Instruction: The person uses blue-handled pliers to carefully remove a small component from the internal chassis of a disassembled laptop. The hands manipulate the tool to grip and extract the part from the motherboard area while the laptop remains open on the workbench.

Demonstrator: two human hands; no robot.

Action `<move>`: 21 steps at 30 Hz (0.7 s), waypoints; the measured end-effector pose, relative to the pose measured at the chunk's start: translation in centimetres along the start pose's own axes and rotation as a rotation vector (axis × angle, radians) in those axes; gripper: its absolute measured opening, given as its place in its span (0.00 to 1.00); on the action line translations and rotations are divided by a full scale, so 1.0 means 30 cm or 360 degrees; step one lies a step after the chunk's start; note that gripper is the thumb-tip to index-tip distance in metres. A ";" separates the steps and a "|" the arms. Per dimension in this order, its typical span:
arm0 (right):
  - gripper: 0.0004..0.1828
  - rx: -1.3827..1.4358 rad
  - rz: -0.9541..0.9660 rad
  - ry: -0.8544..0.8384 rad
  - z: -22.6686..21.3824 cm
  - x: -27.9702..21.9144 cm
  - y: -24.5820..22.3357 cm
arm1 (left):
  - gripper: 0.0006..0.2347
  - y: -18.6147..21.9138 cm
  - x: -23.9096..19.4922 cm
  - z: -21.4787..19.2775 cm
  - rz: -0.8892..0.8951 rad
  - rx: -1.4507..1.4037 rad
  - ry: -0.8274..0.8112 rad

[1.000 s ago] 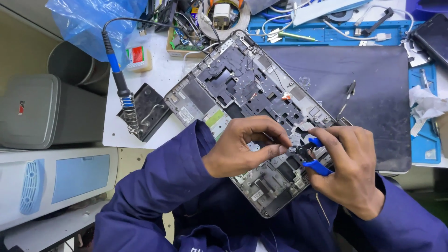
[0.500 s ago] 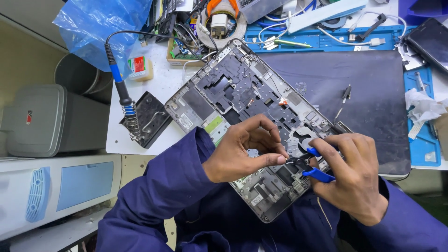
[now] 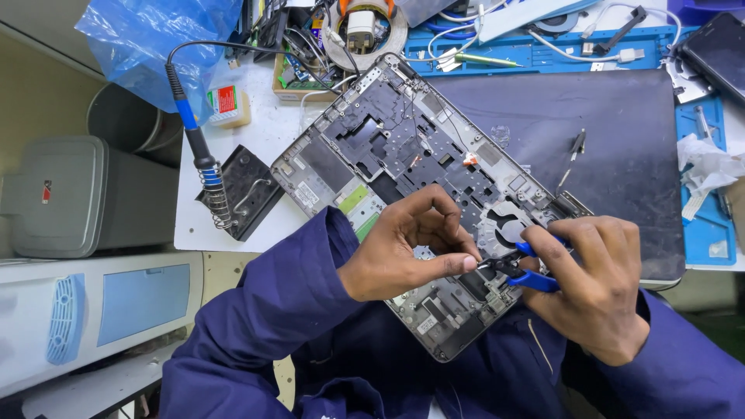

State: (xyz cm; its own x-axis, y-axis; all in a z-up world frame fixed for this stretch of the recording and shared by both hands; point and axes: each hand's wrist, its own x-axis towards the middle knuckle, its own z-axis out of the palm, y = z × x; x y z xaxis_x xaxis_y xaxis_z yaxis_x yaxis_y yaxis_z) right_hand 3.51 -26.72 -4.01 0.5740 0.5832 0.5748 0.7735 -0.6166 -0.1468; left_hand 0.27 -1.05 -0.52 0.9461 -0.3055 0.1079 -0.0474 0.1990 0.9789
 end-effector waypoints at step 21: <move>0.09 -0.0454 -0.0241 0.0348 -0.017 0.010 -0.007 | 0.11 -0.048 -0.011 0.052 -0.0162 -0.0475 0.0147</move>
State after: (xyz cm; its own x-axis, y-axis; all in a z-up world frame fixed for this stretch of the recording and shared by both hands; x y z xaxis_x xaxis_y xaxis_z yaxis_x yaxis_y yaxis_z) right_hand 3.38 -26.70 -3.39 0.3645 0.5714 0.7353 0.7216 -0.6724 0.1648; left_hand -0.47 -2.67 -1.71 0.9669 -0.2546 -0.0178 0.1322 0.4399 0.8883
